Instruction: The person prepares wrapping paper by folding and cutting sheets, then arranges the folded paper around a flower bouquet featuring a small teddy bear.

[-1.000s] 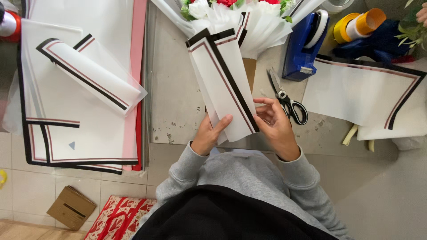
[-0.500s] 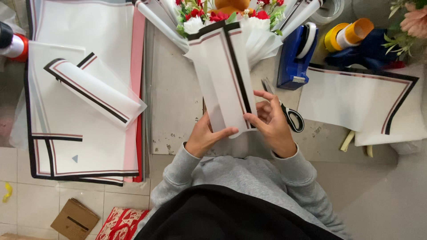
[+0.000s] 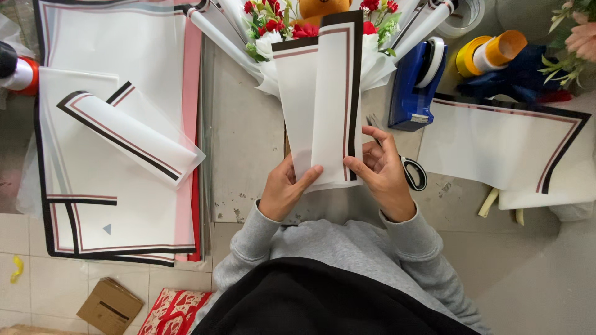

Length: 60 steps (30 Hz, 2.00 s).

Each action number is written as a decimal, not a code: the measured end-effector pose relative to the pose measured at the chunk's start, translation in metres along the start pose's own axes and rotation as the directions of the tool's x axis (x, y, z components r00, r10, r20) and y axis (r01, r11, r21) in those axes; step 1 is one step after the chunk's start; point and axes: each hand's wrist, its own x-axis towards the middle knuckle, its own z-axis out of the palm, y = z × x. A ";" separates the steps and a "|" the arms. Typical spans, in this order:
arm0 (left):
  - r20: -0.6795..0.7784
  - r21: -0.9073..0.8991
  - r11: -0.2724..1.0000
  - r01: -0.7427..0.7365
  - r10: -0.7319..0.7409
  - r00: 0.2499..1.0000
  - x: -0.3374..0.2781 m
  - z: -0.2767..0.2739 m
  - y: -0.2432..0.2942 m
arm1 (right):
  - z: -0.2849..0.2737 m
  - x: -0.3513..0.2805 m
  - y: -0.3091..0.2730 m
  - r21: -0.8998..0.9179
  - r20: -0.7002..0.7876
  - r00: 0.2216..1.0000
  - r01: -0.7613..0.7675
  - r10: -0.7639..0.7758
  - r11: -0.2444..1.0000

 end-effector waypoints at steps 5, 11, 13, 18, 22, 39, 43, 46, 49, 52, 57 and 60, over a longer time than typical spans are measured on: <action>0.011 0.023 1.000 0.003 -0.003 1.000 -0.001 -0.011 -0.014 | 0.000 0.002 0.005 -0.010 0.006 1.000 0.005 -0.005 1.000; -0.020 0.137 0.990 -0.046 0.049 0.999 -0.001 -0.004 -0.003 | 0.003 0.002 -0.001 -0.026 -0.001 1.000 0.002 -0.002 1.000; -0.023 0.166 0.985 -0.051 0.055 0.998 0.000 -0.006 -0.007 | 0.000 0.002 0.005 -0.025 0.001 1.000 -0.007 0.007 1.000; -0.035 0.180 0.980 -0.088 0.096 0.995 -0.002 -0.011 -0.012 | 0.011 0.002 0.003 -0.051 0.034 0.999 0.019 -0.017 0.999; -0.081 0.176 0.984 -0.018 0.033 0.996 -0.006 -0.014 -0.015 | 0.024 -0.003 -0.011 -0.062 0.026 0.999 0.044 -0.042 0.997; -0.038 0.000 1.000 0.026 -0.026 0.999 -0.003 -0.021 -0.005 | 0.033 0.008 -0.007 -0.022 0.020 0.999 0.028 -0.027 0.999; -0.068 -0.013 0.997 0.075 -0.076 0.995 -0.003 -0.022 -0.001 | 0.032 0.009 -0.004 -0.010 0.020 1.000 0.021 -0.021 1.000; -0.095 -0.016 0.994 0.111 -0.112 0.989 -0.002 -0.023 -0.003 | 0.030 0.008 -0.010 0.038 0.019 1.000 -0.014 0.013 0.999; -0.104 -0.030 0.992 0.123 -0.125 0.987 -0.001 -0.024 -0.007 | 0.027 0.006 -0.018 0.066 0.026 0.998 -0.051 0.050 0.997; -0.092 -0.023 0.992 0.125 -0.126 0.988 0.002 -0.027 -0.013 | 0.020 0.011 -0.007 0.038 0.026 0.999 -0.042 0.041 0.998; -0.078 0.000 0.991 0.132 -0.131 0.988 -0.001 -0.024 -0.004 | 0.031 0.007 -0.017 0.003 -0.015 1.000 -0.010 0.010 1.000; -0.095 0.004 0.991 0.136 -0.135 0.986 -0.001 -0.023 -0.001 | 0.034 0.008 -0.017 -0.021 -0.023 0.999 0.034 -0.035 0.999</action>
